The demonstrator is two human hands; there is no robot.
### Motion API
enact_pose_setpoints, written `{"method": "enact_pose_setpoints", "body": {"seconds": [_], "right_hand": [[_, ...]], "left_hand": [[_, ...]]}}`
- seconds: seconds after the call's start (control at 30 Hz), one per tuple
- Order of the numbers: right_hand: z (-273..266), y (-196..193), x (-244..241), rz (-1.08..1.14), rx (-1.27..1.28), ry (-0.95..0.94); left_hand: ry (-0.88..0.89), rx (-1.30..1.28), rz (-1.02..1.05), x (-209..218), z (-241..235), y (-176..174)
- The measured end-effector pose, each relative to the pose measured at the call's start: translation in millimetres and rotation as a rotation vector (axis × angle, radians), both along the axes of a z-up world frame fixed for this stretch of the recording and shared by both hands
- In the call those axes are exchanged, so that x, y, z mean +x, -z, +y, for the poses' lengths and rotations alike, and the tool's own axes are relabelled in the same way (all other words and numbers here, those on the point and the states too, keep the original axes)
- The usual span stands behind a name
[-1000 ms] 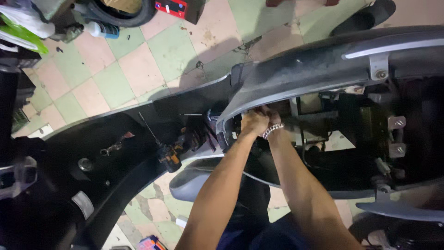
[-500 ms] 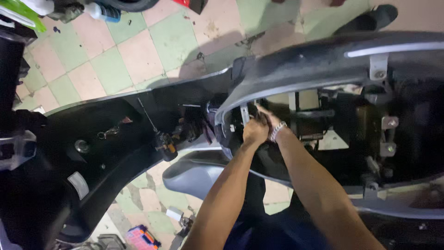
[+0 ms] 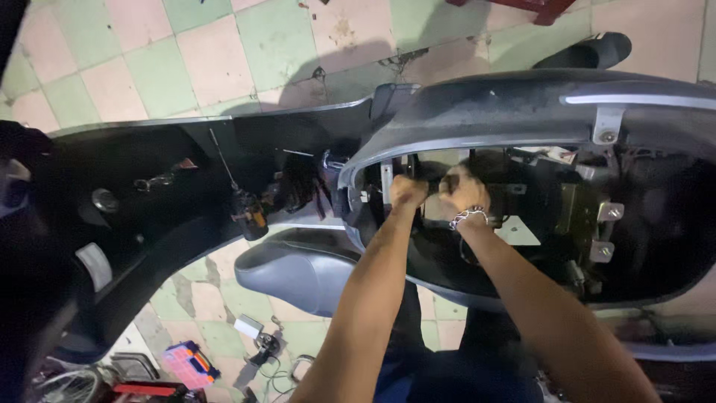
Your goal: The person works on the internal components of a scooter's rear body panel, using both hands to manipulate wires and mechanical parts within the exposed chassis. The camera shakes significantly as the person reaches into the compartment to adjust the assembly.
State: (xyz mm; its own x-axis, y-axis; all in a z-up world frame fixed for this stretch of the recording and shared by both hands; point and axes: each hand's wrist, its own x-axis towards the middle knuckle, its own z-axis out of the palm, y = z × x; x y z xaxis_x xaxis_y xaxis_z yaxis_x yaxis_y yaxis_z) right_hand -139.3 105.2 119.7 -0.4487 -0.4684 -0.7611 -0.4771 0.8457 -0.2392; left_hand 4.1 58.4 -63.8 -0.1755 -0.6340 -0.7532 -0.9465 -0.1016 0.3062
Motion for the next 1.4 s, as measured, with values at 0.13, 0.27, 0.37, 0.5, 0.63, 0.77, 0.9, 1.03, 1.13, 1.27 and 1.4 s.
{"method": "enact_pose_setpoints", "body": {"seconds": [0.13,0.27,0.37,0.5,0.63,0.77,0.9,1.03,1.13,1.27,1.4], "right_hand": [[4.0,2.0,-16.8,0.16,-0.151,-0.248],[14.8,49.4,-25.7,0.295,-0.461,-0.469],[23.7,64.2,-40.3,0.187,-0.251,-0.546],[42.4,52.7,-32.6,0.254,-0.246,-0.604],[21.6,61.8,-42.3,0.329,-0.501,-0.554],[26.7,67.6,-38.4,0.339,-0.404,-0.627],[23.8,72.1,-44.0,0.281,-0.468,-0.528],[23.9,70.7,-45.0,0.225,-0.41,-0.501],[30.0,66.7,-37.1,0.235,-0.474,-0.51],[30.8,64.0,-38.4,0.315,-0.52,-0.552],[38.9,73.0,-36.2,0.274,-0.553,-0.525]], "left_hand": [[-0.004,-0.395,0.071,2.3,33.0,-5.6],[-0.235,-0.363,-0.02,-12.7,33.5,-46.5],[-0.354,-0.226,-0.009,-17.1,38.1,-87.5],[-0.385,-0.155,-0.024,-19.6,37.8,-84.7],[-0.445,0.003,-0.05,-6.2,27.1,-60.1],[-0.548,0.464,0.065,-0.8,-9.1,-63.7],[-0.741,0.715,0.144,-16.2,-44.5,-100.2],[-0.631,0.755,0.178,-33.6,-84.8,-106.6],[-0.396,0.488,0.119,-20.5,-42.8,-94.5],[0.003,0.037,0.046,-17.1,11.6,-86.9],[0.023,0.013,-0.012,-20.6,23.3,-97.1]]}}
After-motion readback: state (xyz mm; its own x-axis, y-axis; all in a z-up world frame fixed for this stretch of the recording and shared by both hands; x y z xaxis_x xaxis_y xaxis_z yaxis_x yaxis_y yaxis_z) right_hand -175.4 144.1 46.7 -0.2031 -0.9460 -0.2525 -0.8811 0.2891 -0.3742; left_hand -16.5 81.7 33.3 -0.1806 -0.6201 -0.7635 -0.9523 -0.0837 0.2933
